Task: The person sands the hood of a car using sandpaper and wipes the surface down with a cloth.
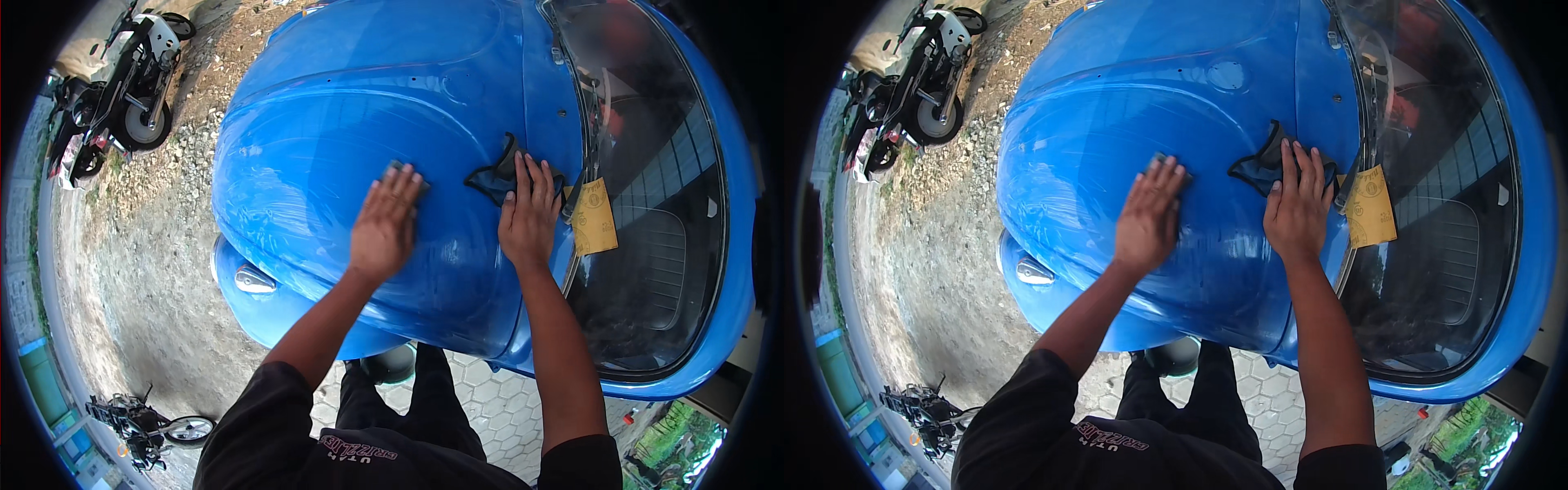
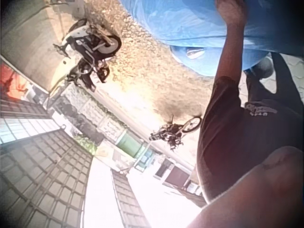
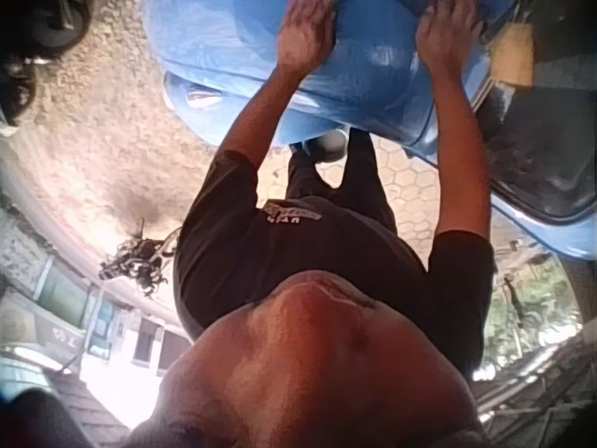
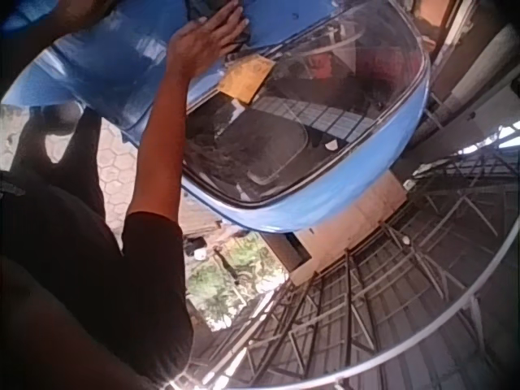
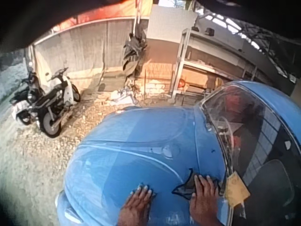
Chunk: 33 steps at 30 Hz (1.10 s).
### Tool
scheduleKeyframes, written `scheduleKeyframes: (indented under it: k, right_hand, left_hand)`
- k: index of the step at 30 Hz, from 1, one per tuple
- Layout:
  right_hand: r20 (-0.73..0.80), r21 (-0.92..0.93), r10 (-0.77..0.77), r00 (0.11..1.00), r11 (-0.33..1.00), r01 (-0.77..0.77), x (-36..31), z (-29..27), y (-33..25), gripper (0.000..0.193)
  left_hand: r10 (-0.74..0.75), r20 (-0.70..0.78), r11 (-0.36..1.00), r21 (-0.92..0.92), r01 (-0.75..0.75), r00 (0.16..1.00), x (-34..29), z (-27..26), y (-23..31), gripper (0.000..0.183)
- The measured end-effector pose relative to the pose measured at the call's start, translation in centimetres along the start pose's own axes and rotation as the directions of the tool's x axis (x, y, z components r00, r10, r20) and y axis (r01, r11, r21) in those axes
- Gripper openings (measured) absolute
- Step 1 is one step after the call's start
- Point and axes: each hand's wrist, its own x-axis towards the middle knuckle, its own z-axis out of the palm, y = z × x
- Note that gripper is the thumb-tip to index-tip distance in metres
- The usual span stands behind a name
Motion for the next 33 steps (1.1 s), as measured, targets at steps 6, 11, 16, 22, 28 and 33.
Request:
scheduleKeyframes:
  k: [6, 11, 16, 22, 28, 33]
  right_hand:
    - [-0.069, 0.045, -0.034, 0.997, 0.998, 0.037, 0.8, -0.3, -1.5, 0.066]
    - [-0.109, 0.035, -0.053, 0.993, 0.998, 0.058, 0.4, -0.4, 0.0, 0.065]
    - [-0.129, 0.11, -0.049, 0.99, 0.992, 0.063, 0.3, 0.6, 0.3, 0.065]
    - [-0.143, 0.103, -0.056, 0.988, 0.992, 0.071, 0.9, -0.2, -1.7, 0.067]
    - [-0.122, 0.06, -0.055, 0.991, 0.996, 0.062, 0.3, -0.1, 0.0, 0.069]
    - [-0.121, 0.054, -0.049, 0.991, 0.997, 0.056, 0.6, -0.1, 0.2, 0.07]
  left_hand:
    - [-0.739, -0.305, 0.632, -0.008, 0.775, 0.6, 0.7, -9.6, -24.1, 0.06]
    - [-0.15, -0.169, 0.987, 0.03, 0.157, 0.974, -0.7, -0.2, -3.7, 0.062]
    - [0.026, 0.015, 0.999, -0.033, -0.025, 1.0, -3.5, 0.8, 1.9, 0.066]
    - [-0.568, -0.362, 0.789, 0.016, 0.614, 0.739, 0.4, -7.6, -23.0, 0.056]
    - [-0.119, -0.078, 0.993, 0.006, 0.119, 0.99, -2.4, -0.6, -1.4, 0.063]
    - [-0.034, 0.002, 0.998, 0.044, 0.034, 0.999, -3.1, -3.1, -4.1, 0.061]
